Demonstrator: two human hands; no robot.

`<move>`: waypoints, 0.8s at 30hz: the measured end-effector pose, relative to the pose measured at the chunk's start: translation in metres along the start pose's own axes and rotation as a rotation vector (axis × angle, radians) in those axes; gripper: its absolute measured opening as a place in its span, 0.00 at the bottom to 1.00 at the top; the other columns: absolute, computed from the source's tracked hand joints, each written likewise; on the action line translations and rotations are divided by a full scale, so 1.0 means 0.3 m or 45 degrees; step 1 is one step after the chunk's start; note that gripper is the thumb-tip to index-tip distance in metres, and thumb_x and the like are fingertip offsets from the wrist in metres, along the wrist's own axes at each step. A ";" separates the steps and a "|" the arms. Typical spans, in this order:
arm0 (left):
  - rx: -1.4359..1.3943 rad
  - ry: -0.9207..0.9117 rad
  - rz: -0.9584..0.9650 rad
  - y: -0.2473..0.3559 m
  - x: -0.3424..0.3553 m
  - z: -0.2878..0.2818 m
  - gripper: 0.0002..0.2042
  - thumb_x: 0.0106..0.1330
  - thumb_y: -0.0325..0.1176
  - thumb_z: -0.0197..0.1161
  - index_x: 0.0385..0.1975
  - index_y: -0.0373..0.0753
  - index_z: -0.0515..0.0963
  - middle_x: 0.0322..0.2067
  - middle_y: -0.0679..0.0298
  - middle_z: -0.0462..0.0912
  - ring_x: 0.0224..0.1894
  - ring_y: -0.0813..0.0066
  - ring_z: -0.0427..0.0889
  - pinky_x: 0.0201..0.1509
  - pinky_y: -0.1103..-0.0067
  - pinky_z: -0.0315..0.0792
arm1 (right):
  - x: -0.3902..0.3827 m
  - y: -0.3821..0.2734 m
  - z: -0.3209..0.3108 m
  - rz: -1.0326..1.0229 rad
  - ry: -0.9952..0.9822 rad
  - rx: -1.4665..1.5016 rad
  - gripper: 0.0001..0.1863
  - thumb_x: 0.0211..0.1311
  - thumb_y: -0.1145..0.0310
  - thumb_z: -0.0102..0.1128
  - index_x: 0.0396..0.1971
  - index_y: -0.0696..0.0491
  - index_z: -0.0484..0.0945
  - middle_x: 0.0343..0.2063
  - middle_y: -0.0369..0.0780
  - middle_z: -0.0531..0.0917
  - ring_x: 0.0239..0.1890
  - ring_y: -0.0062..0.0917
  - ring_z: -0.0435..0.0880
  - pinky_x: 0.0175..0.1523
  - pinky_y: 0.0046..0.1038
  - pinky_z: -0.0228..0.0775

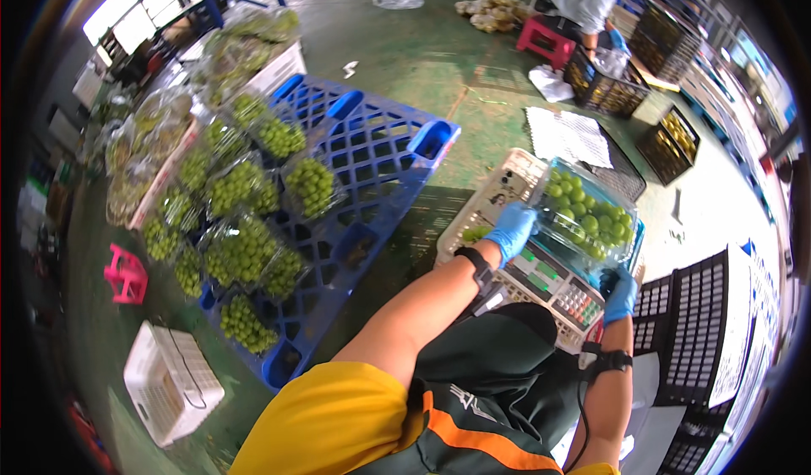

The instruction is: Trim, weigh, and pack bunches of green grapes into plastic containers.

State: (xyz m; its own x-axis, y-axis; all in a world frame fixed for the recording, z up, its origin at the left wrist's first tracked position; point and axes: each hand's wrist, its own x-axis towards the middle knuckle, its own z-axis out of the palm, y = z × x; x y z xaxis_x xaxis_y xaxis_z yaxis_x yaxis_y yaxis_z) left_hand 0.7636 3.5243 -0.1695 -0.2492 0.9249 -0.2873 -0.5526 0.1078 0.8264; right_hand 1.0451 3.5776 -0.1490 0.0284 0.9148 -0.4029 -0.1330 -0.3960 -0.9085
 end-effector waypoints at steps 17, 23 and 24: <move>-1.300 -0.412 -0.042 0.205 -0.594 -0.538 0.29 0.59 0.44 0.53 0.60 0.41 0.57 0.57 0.53 0.62 0.59 0.51 0.63 0.54 0.53 0.66 | -0.571 -0.322 0.424 -0.437 -0.804 -0.422 0.18 0.66 0.58 0.43 0.48 0.55 0.71 0.49 0.40 0.73 0.50 0.25 0.73 0.44 0.26 0.72; -1.220 0.454 0.257 0.245 -0.513 -0.988 0.22 0.58 0.44 0.54 0.50 0.41 0.67 0.49 0.54 0.70 0.50 0.56 0.70 0.49 0.58 0.69 | -0.576 -0.323 -0.075 -0.397 -0.208 -0.528 0.16 0.66 0.58 0.44 0.45 0.52 0.73 0.44 0.37 0.77 0.44 0.23 0.75 0.45 0.26 0.67; -1.237 0.520 0.334 0.256 -0.496 -1.065 0.21 0.58 0.44 0.55 0.48 0.40 0.68 0.47 0.54 0.72 0.47 0.57 0.71 0.49 0.59 0.69 | -0.604 -0.322 -0.164 -0.341 -0.002 -0.582 0.16 0.65 0.57 0.44 0.45 0.51 0.73 0.44 0.36 0.77 0.44 0.23 0.75 0.45 0.25 0.66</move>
State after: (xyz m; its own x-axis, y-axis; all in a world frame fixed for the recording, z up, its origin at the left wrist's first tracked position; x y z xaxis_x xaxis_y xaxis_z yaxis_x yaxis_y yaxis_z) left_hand 0.5042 3.2785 -0.2178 -0.5978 0.6663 -0.4457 -0.7921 -0.5764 0.2009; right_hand 1.1016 3.4461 0.0064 0.0007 0.9886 -0.1505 0.3239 -0.1426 -0.9353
